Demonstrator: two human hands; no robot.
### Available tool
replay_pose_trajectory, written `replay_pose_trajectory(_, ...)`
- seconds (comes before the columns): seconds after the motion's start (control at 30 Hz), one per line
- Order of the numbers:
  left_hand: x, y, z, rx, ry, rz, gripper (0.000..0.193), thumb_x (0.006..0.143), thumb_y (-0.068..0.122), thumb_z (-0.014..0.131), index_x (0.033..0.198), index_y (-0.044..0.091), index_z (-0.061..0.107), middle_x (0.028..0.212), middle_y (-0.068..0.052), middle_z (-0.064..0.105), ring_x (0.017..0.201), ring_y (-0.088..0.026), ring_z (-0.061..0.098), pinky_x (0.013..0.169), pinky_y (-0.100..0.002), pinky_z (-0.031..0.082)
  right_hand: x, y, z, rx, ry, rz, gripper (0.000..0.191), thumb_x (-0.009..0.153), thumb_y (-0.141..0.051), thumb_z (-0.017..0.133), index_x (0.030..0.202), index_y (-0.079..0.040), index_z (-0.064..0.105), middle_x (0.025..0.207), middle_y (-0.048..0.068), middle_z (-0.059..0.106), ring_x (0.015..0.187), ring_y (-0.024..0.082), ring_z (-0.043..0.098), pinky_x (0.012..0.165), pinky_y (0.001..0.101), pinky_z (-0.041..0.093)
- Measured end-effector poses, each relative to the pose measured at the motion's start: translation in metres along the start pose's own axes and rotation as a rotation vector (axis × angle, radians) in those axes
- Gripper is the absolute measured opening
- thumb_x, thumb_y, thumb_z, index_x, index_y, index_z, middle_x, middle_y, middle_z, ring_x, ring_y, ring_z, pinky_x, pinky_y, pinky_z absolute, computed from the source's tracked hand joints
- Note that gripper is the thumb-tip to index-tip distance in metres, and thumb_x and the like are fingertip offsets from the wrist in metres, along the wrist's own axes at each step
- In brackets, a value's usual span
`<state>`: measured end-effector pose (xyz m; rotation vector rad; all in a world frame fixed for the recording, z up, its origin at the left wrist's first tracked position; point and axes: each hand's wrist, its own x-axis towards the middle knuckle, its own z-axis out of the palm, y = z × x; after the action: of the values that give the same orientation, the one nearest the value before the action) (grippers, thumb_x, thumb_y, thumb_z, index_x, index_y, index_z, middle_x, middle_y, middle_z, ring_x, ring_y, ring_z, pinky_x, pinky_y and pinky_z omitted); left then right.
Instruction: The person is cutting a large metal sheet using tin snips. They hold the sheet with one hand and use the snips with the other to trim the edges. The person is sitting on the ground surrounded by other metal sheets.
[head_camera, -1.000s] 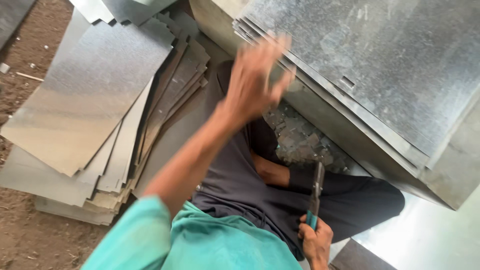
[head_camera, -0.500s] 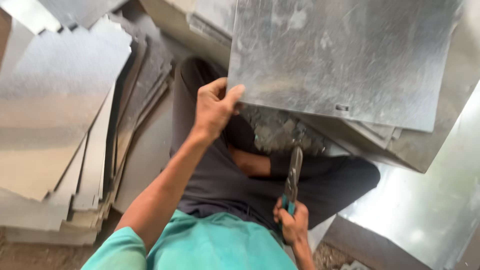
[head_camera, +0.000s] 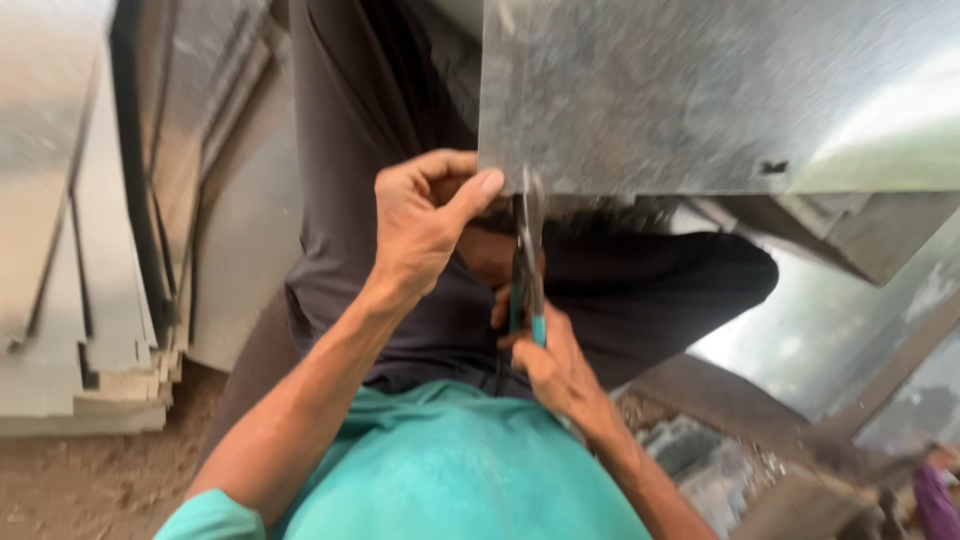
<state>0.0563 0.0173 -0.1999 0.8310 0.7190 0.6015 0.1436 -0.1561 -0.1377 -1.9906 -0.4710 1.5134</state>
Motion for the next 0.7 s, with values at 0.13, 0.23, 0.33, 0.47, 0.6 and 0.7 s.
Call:
replay_pose_trajectory(0.13, -0.001, 0.003, 0.002, -0.002, 0.010, -0.035, 0.016, 0.096, 0.008, 0.075, 0.107, -0.004, 0.074, 0.095, -0.011, 0.079, 0.085, -0.013, 0.077, 0.081, -0.025, 0.064, 0.009, -0.005, 0.001, -0.022, 0.020, -0.022, 0.061, 0.065, -0.013, 0.049, 0.124, 0.001, 0.054, 0.106, 0.016, 0.064, 0.092, 0.025, 0.064, 0.080, 0.0381, 0.057)
replay_pose_trajectory(0.23, -0.001, -0.005, -0.003, -0.019, -0.014, -0.029, 0.016, 0.097, 0.008, 0.075, 0.109, -0.004, 0.074, 0.097, -0.011, 0.079, 0.088, -0.013, 0.077, 0.084, -0.026, 0.065, 0.008, -0.005, -0.003, -0.078, 0.024, 0.001, 0.058, 0.067, -0.012, 0.050, 0.123, 0.001, 0.055, 0.102, 0.015, 0.066, 0.087, 0.024, 0.064, 0.080, 0.0361, 0.057)
replay_pose_trajectory(0.33, -0.005, -0.013, -0.008, 0.026, -0.015, -0.025, 0.016, 0.098, 0.008, 0.075, 0.109, -0.004, 0.074, 0.097, -0.011, 0.079, 0.089, -0.013, 0.077, 0.084, -0.025, 0.064, 0.009, -0.002, -0.006, -0.109, 0.049, -0.002, 0.049, 0.067, -0.011, 0.048, 0.114, 0.002, 0.059, 0.092, 0.013, 0.066, 0.080, 0.022, 0.062, 0.074, 0.0344, 0.054)
replay_pose_trajectory(0.47, -0.002, -0.002, -0.001, 0.044, -0.002, -0.020, 0.014, 0.097, 0.008, 0.075, 0.105, -0.004, 0.074, 0.094, -0.009, 0.077, 0.085, -0.011, 0.074, 0.079, -0.024, 0.061, 0.013, 0.003, -0.008, -0.182, 0.113, -0.009, 0.025, 0.069, -0.008, 0.051, 0.089, 0.002, 0.063, 0.069, 0.010, 0.062, 0.061, 0.018, 0.059, 0.058, 0.0329, 0.050)
replay_pose_trajectory(0.6, 0.034, 0.025, 0.020, 0.276, 0.053, 0.171, 0.022, 0.105, 0.016, 0.070, 0.089, 0.001, 0.067, 0.075, 0.001, 0.061, 0.067, -0.005, 0.055, 0.062, -0.021, 0.044, 0.017, 0.010, -0.005, -0.180, 0.150, 0.004, 0.014, 0.073, -0.009, 0.053, 0.078, 0.001, 0.062, 0.057, 0.006, 0.055, 0.052, 0.017, 0.051, 0.051, 0.0337, 0.042)
replay_pose_trajectory(0.7, 0.069, 0.025, 0.033, 0.328, 0.058, 0.265, 0.045, 0.107, 0.022, 0.065, 0.067, 0.005, 0.052, 0.057, 0.005, 0.044, 0.051, -0.005, 0.038, 0.050, -0.024, 0.028, 0.017, 0.019, -0.009, -0.219, 0.156, -0.005, 0.016, 0.074, -0.012, 0.055, 0.080, 0.000, 0.064, 0.058, 0.005, 0.056, 0.054, 0.016, 0.053, 0.052, 0.0325, 0.044)
